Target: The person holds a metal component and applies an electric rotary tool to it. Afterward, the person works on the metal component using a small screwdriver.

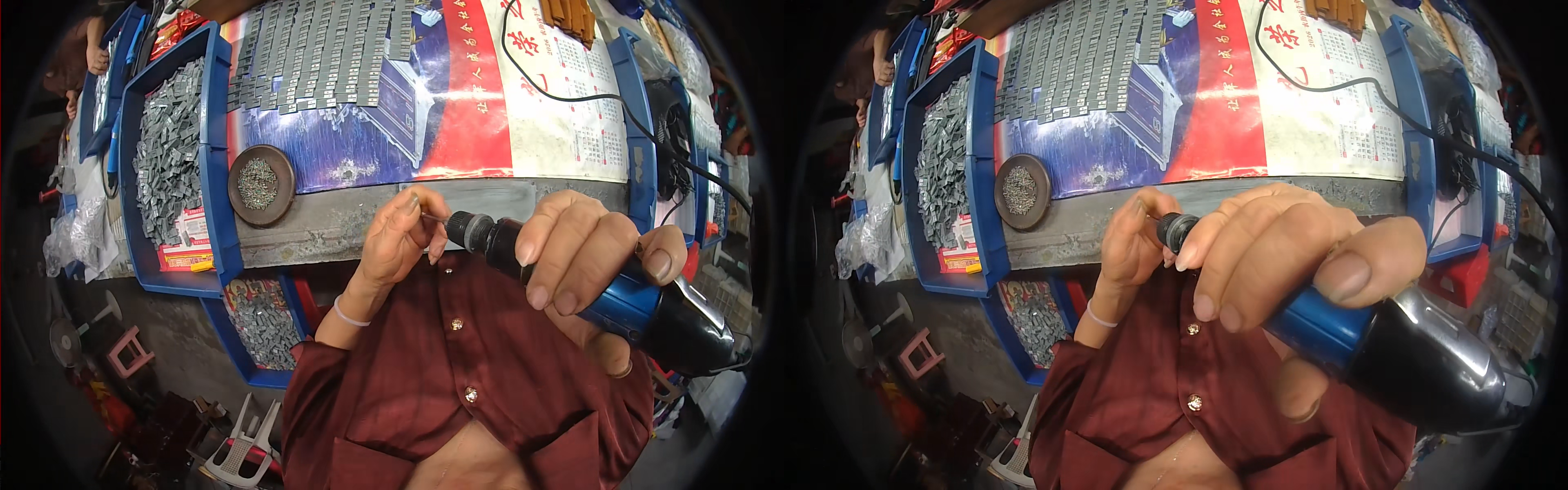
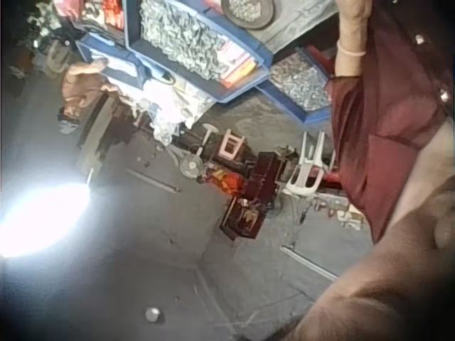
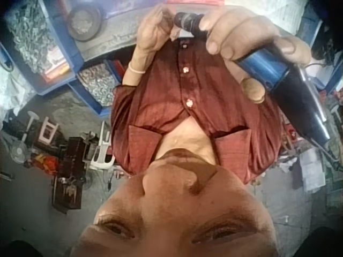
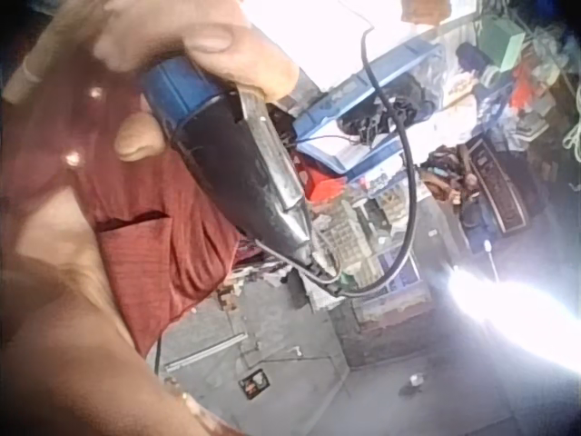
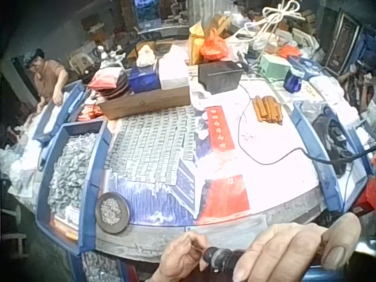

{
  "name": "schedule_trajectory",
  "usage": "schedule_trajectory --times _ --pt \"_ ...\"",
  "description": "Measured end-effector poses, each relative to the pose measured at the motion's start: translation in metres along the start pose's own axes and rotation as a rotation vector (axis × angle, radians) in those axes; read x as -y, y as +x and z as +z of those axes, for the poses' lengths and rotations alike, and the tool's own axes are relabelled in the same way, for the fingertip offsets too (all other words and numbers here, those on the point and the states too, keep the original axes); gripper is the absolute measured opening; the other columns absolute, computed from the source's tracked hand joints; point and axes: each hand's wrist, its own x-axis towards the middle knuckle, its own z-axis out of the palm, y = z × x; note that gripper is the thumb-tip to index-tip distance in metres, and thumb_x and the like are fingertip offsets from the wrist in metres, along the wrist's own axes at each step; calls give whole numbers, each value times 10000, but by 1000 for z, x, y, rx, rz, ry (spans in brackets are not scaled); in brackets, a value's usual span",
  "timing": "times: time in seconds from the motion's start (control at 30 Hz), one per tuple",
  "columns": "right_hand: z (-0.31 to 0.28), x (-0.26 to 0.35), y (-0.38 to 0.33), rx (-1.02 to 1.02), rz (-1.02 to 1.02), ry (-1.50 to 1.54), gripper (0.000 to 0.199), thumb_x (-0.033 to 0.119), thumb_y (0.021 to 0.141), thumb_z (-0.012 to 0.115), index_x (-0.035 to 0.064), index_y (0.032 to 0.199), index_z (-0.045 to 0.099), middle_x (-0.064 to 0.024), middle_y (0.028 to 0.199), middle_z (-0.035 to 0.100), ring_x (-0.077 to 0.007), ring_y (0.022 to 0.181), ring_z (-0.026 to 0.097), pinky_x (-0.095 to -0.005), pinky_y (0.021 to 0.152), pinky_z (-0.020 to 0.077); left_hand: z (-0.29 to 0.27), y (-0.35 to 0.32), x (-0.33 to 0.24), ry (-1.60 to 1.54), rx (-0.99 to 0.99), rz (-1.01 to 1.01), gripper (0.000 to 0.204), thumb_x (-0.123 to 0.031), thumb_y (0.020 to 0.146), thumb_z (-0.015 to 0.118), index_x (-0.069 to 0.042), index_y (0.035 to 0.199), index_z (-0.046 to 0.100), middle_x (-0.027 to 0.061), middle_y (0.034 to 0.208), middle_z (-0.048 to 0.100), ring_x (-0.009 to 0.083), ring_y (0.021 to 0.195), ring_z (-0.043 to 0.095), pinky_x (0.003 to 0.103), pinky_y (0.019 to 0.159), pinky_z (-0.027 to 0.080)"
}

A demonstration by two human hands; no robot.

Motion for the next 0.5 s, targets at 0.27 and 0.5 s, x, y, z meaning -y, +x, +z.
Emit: schedule_trajectory --times 0.27,0.5 --pt "-10 2 -1 34 -19 -19 662 422 850 742 152 1336 382 -13 797 600 -145 637 620 -287 641 515 -3 5 7 -63 -19 -24 223 -245 1035 464 -33 999 525 88 865 595 119 607 534 243 496 448" --pt "-17 -3 -2 17 -52 -22 600 396 855 744 145 1267 389 -18 778 603 -145 628 621 -281 627 524 -1 16 11 -80 -6 -76 206 -231 1030 485 -35 987 531 70 859 598 102 591 530 236 485 442"
